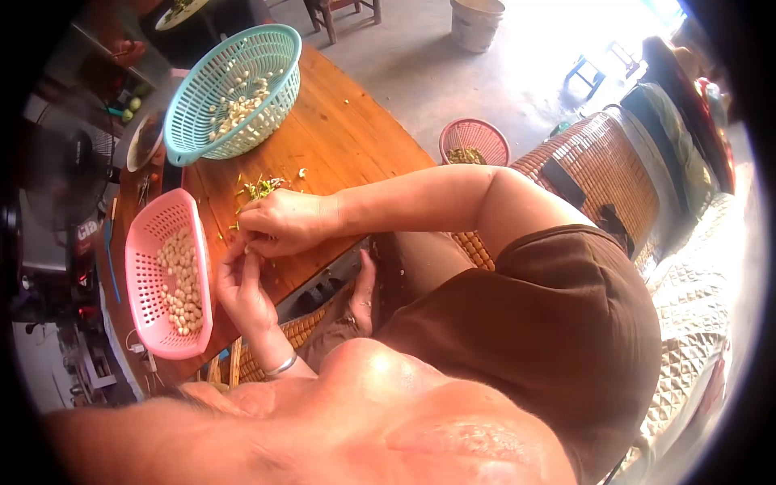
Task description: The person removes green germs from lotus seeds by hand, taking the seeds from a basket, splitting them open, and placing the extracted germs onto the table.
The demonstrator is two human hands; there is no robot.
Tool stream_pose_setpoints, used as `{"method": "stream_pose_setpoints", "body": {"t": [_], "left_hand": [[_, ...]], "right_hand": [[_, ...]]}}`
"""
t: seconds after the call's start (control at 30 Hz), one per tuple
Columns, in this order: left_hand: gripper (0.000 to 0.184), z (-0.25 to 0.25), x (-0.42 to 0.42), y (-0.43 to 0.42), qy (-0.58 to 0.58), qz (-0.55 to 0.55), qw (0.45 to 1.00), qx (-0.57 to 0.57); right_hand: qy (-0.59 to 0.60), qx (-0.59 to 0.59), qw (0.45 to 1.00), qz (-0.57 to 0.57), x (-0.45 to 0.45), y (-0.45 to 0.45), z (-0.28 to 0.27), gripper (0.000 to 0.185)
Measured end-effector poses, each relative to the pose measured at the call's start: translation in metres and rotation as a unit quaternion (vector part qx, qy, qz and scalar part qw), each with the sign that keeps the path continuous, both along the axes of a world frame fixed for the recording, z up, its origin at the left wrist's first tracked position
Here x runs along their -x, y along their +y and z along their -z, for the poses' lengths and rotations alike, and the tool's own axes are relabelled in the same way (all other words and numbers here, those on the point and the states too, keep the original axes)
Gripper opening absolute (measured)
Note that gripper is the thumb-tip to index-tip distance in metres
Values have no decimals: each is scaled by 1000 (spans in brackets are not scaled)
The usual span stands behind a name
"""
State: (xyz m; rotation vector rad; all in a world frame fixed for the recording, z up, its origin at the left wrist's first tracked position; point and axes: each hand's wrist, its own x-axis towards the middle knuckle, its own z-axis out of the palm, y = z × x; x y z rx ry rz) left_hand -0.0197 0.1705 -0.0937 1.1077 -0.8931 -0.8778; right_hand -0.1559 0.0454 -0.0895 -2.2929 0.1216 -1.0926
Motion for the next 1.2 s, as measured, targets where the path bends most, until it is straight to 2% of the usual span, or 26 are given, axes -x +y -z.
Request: {"method": "stream_pose_setpoints", "body": {"t": [0.17, 0.43, 0.53, 0.77, 0.83, 1.2], "left_hand": [[22, 9, -7, 2, -8, -5, 999, -32], [18, -5, 5, -1, 4, -42, 999, -6], [17, -3, 1, 0, 18, -29, 999, -11], [23, 5, -8, 2, 54, 10, 998, -8], [23, 5, -7, 2, 55, -2, 998, -1], [18, 2, -4, 1, 49, -4, 999, 11]], "right_hand": [[-21, -8, 999, -39, 0, -2, -3, 13], [-21, -22, 999, -42, 3, 1, -13, 10], [45, -79, 996, -22, 6, 7, -22, 14], [54, -54, 997, -2, 3, 4, -19, 12], [24, -48, 998, -21, 3, 3, -16, 12], [29, -38, 999, 7, -1, 5, -10, 13]]}}
